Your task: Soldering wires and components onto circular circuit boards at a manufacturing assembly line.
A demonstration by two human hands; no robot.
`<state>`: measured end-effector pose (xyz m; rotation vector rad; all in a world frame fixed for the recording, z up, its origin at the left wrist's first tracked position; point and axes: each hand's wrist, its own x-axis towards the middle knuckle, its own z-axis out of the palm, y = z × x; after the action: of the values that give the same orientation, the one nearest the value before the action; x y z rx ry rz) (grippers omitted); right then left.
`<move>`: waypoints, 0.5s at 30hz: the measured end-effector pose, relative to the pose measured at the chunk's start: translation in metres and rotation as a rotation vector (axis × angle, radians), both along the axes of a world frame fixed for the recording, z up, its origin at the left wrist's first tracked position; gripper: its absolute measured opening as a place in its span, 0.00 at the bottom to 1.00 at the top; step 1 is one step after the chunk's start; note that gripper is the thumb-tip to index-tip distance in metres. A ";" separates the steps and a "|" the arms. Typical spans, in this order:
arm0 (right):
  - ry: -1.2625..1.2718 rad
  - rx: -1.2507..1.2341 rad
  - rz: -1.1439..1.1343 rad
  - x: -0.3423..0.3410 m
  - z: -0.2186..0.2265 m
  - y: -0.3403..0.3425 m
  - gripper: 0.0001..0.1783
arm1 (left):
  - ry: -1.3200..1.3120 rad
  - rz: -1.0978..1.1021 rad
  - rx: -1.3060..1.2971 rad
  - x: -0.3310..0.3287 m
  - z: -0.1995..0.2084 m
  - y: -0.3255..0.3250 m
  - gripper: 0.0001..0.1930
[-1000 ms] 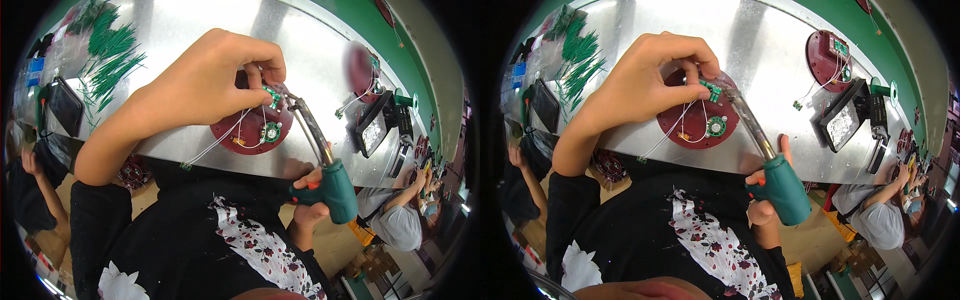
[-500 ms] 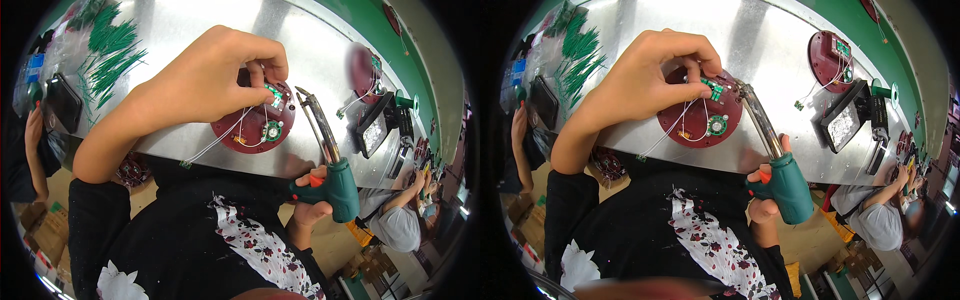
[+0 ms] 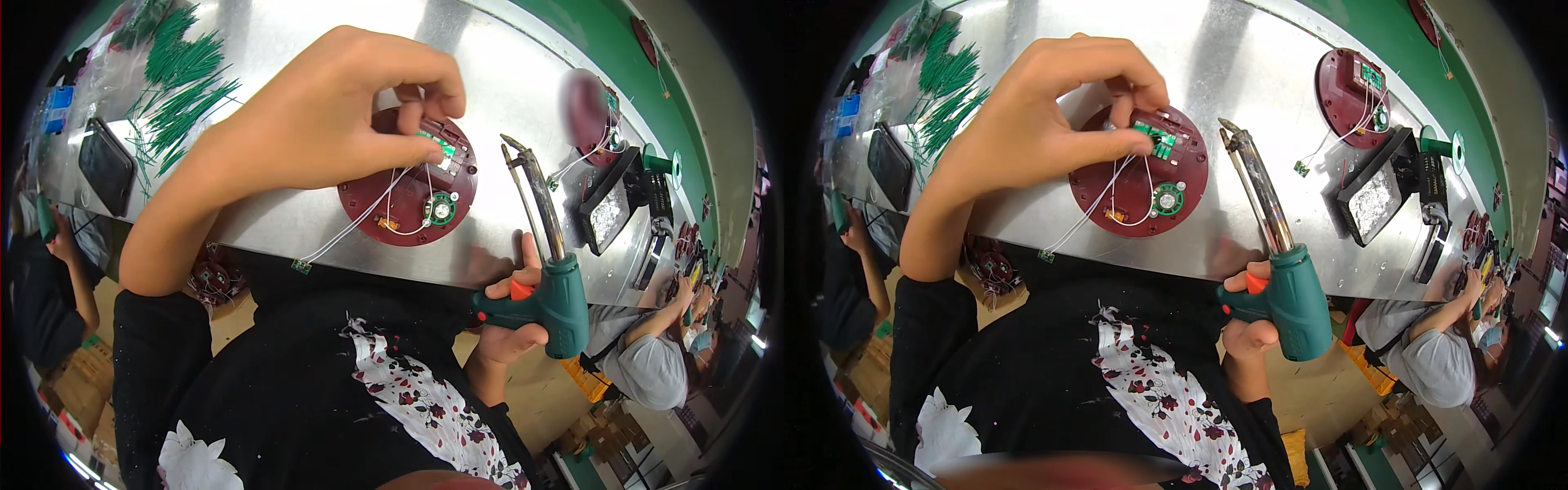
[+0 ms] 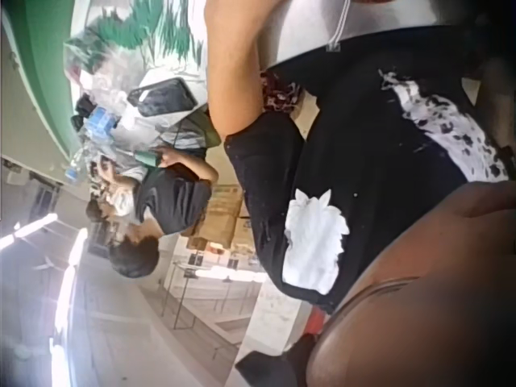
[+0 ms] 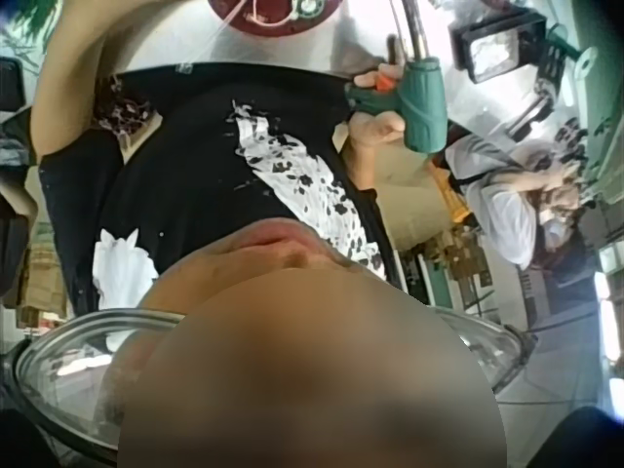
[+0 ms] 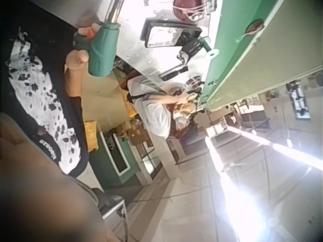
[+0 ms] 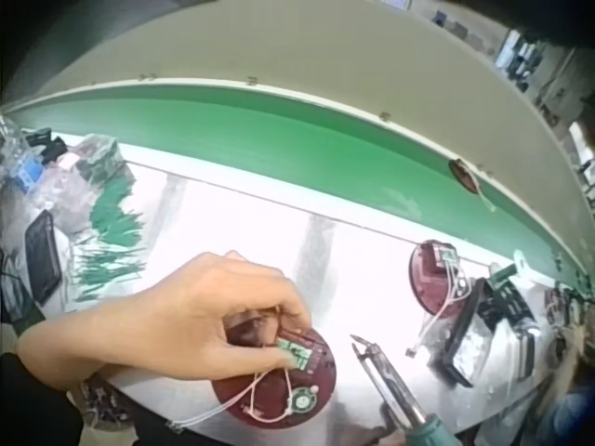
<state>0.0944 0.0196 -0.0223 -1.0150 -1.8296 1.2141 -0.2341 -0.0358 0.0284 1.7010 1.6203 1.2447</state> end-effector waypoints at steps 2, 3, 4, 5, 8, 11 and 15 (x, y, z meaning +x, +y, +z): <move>-0.005 -0.026 0.020 -0.002 0.004 0.000 0.56 | 0.133 -0.070 -0.075 -0.007 0.006 -0.004 0.11; -0.008 -0.038 0.029 -0.001 0.005 0.000 0.56 | 0.132 -0.074 -0.073 -0.007 0.007 -0.005 0.11; -0.009 -0.037 0.025 0.000 0.005 -0.001 0.56 | 0.193 -0.075 -0.073 -0.006 0.007 -0.006 0.10; -0.002 -0.041 0.036 0.000 0.004 0.000 0.56 | 0.256 -0.071 -0.074 -0.007 0.008 -0.008 0.10; 0.013 -0.050 0.059 -0.001 0.004 0.001 0.55 | 0.330 -0.055 -0.051 -0.006 0.007 -0.006 0.09; 0.017 -0.048 0.041 -0.003 0.006 0.003 0.55 | 0.350 -0.034 -0.007 -0.002 0.001 0.000 0.07; 0.104 -0.023 0.088 -0.004 0.000 0.007 0.54 | 0.296 0.103 0.138 0.009 -0.010 0.005 0.05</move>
<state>0.0905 0.0263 -0.0223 -0.8754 -1.7995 1.3184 -0.2252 -0.0309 0.0184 1.9862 1.8490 1.2229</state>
